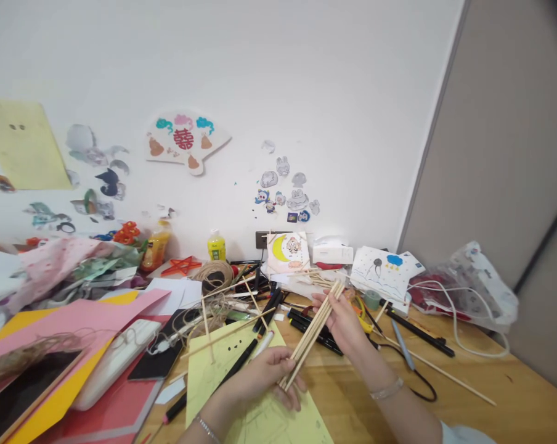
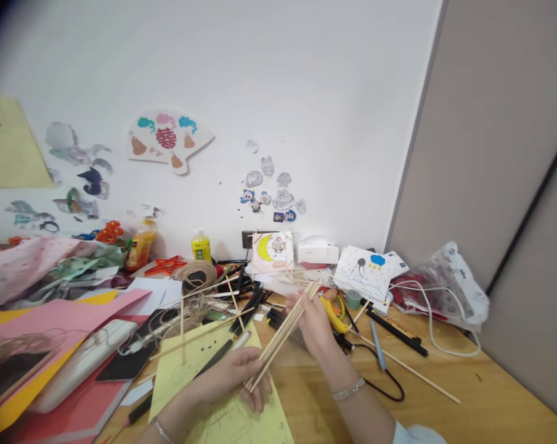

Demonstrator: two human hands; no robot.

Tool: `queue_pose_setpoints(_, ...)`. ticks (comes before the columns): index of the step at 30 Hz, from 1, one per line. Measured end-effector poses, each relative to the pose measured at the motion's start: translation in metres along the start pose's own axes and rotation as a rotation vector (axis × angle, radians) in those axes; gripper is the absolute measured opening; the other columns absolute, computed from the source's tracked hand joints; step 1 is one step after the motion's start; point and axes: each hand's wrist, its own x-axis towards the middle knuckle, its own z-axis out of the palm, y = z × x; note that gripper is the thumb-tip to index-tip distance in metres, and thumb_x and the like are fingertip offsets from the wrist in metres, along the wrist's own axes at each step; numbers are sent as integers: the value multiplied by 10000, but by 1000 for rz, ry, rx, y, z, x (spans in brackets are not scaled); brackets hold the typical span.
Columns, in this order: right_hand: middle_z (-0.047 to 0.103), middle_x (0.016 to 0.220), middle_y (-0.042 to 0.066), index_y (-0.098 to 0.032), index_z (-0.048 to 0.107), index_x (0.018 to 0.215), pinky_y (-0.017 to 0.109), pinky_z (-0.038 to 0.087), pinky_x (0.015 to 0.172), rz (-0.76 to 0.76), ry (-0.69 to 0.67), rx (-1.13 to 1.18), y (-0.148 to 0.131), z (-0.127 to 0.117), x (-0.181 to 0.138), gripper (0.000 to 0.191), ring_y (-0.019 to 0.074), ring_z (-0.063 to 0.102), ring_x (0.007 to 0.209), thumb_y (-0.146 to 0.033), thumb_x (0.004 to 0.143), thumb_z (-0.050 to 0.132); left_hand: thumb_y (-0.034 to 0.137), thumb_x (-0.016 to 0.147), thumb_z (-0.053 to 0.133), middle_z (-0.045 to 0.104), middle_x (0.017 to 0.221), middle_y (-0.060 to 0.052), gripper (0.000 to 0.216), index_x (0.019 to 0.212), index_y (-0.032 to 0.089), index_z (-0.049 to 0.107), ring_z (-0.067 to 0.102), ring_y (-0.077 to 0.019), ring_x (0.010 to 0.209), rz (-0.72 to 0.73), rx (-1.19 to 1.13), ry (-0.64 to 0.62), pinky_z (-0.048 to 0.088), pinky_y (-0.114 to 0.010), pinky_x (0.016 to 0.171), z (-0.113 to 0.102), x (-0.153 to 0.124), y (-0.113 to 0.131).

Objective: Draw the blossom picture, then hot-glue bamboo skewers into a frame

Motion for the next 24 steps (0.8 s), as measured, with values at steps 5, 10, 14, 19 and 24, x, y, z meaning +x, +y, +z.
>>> queue_pose_setpoints(5,727,870,34,-231,576,853,339,553,702,-27,25,2,-2,-16,-1,304,180,682,738,-398,681,764,409,700,731,717,860,-99,402,898,177,469,702,-224,703,-34,22,-19,491,-269,562,-2,-2,-3)
queue_pose_setpoints(10,727,826,17,-228,575,856,327,554,692,0,50,29,-3,-15,-4,349,171,681,717,-398,644,794,398,742,690,724,857,-118,339,832,180,446,705,-230,719,-54,38,-34,486,-269,575,-3,-3,-3)
queue_pose_setpoints(14,728,847,21,-227,584,854,330,551,706,-2,66,65,-3,-8,-10,362,170,678,725,-407,627,803,439,771,650,720,819,-116,345,841,188,425,696,-211,669,-53,23,-86,456,-249,541,0,-2,-4)
queue_pose_setpoints(19,724,950,37,-233,593,893,321,542,772,18,55,75,-1,-1,-17,345,167,682,799,-400,658,783,581,733,627,635,602,-15,439,786,199,418,522,-105,395,-55,68,-133,328,-208,397,3,1,-8)
queue_pose_setpoints(24,711,736,22,-207,631,822,342,563,618,7,91,-136,-9,-13,-10,351,211,679,693,-442,614,788,581,758,598,418,530,84,421,739,188,452,297,-34,384,42,87,10,149,-212,390,-1,2,-9)
